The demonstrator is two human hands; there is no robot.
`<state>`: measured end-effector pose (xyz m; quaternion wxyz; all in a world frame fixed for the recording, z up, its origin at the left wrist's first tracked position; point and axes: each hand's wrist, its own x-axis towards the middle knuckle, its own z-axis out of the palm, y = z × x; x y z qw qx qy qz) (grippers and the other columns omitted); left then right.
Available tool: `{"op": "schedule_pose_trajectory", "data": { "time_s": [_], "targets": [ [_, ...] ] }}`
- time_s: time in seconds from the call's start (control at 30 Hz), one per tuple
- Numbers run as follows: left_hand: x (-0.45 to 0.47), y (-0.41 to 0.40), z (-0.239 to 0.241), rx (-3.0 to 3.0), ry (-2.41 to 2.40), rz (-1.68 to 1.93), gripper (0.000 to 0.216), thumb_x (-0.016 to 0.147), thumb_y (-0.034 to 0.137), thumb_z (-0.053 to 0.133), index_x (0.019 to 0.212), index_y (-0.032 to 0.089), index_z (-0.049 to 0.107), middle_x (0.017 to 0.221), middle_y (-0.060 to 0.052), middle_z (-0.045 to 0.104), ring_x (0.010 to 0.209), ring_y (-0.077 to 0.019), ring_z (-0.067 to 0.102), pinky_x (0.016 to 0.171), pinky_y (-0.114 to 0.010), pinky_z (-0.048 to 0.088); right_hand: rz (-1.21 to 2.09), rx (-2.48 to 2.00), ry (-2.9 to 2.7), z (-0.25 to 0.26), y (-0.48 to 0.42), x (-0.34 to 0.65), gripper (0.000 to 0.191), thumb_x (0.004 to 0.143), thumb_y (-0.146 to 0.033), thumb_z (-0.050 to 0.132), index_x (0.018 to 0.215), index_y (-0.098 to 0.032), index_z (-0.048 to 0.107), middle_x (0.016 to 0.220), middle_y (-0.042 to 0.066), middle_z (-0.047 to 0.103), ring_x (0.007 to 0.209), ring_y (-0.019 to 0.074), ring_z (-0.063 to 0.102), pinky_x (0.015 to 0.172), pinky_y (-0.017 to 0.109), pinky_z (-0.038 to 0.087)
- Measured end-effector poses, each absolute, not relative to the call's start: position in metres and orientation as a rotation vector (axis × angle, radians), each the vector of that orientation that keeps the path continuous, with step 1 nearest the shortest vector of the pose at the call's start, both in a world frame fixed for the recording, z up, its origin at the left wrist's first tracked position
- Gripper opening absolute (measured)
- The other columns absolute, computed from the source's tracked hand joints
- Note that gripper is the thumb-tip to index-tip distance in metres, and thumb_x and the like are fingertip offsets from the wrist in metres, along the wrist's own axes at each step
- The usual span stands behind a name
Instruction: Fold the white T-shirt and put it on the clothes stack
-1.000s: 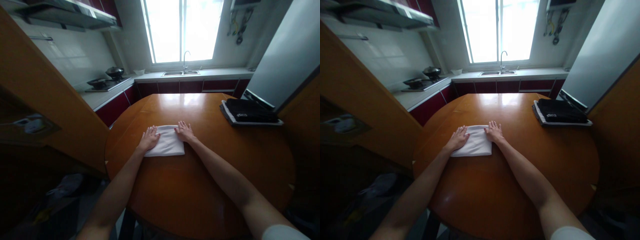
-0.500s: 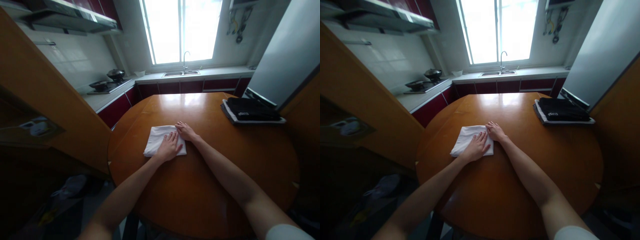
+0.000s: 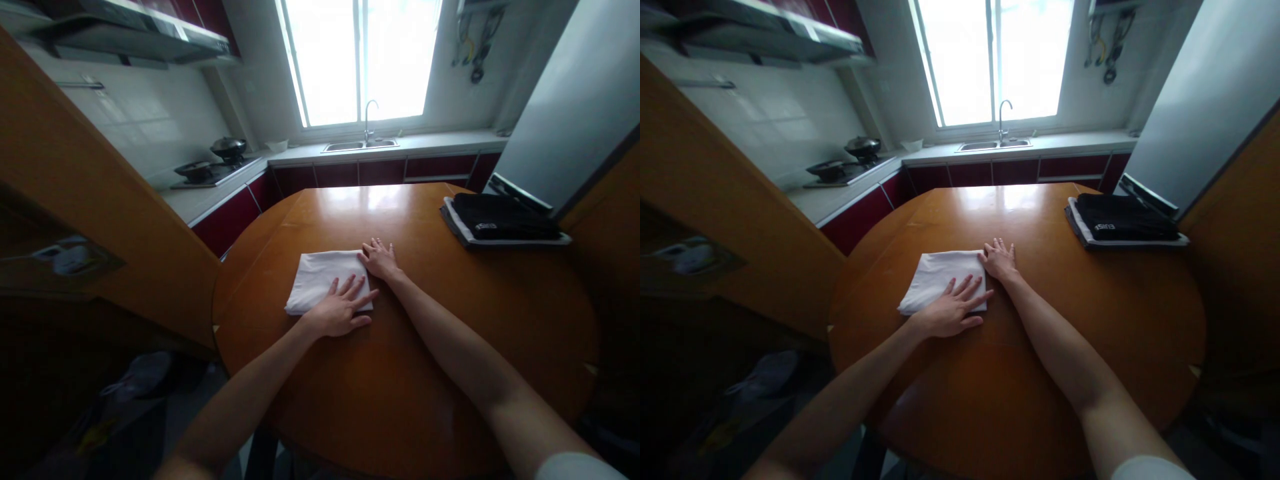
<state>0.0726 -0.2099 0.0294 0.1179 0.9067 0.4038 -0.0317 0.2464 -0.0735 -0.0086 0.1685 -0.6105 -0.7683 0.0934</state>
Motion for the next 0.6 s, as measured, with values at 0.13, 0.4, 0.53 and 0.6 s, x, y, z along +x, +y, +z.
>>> {"op": "schedule_pose_trajectory", "data": {
  "time_s": [0.13,0.4,0.53,0.6],
  "targets": [
    [0.060,-0.202,0.042,2.586,0.954,-0.016,0.064,0.100,0.058,0.047,0.159,0.040,0.030,0.169,-0.004,0.017,0.156,-0.0340,0.008,0.122,-0.066,0.005,0.261,-1.780,-2.035,-0.010,-0.072,0.248,0.045,0.104,-0.034,0.035,0.136,-0.016,0.060,0.158,0.018,0.042,0.150,0.0299,0.032,0.120,0.058,0.019],
    [-0.007,-0.135,0.027,2.439,1.599,0.488,0.057,0.103,0.047,0.040,0.155,0.024,0.042,0.163,-0.012,0.035,0.154,-0.0301,0.024,0.123,-0.055,0.019,0.246,-1.344,-2.152,0.002,-0.093,0.220,0.050,0.099,-0.023,0.041,0.148,-0.015,0.050,0.161,0.014,0.039,0.152,0.0223,0.028,0.124,0.044,0.020],
    [-0.029,-0.120,0.008,2.257,1.829,0.313,0.066,0.102,0.053,0.038,0.160,0.025,0.029,0.169,-0.014,0.019,0.156,-0.0359,0.010,0.120,-0.064,0.015,0.358,-1.200,-2.466,0.001,-0.107,0.208,0.052,0.101,-0.032,0.044,0.152,-0.021,0.046,0.166,0.012,0.029,0.155,0.0263,0.020,0.123,0.053,0.016],
    [-0.033,-0.118,0.005,2.218,1.835,0.285,0.067,0.102,0.056,0.034,0.161,0.025,0.027,0.169,-0.013,0.015,0.156,-0.0358,0.007,0.121,-0.062,0.014,0.356,-1.282,-2.503,0.002,-0.110,0.209,0.052,0.102,-0.038,0.043,0.152,-0.022,0.046,0.166,0.013,0.028,0.155,0.0291,0.018,0.123,0.057,0.012]
  ]
}}
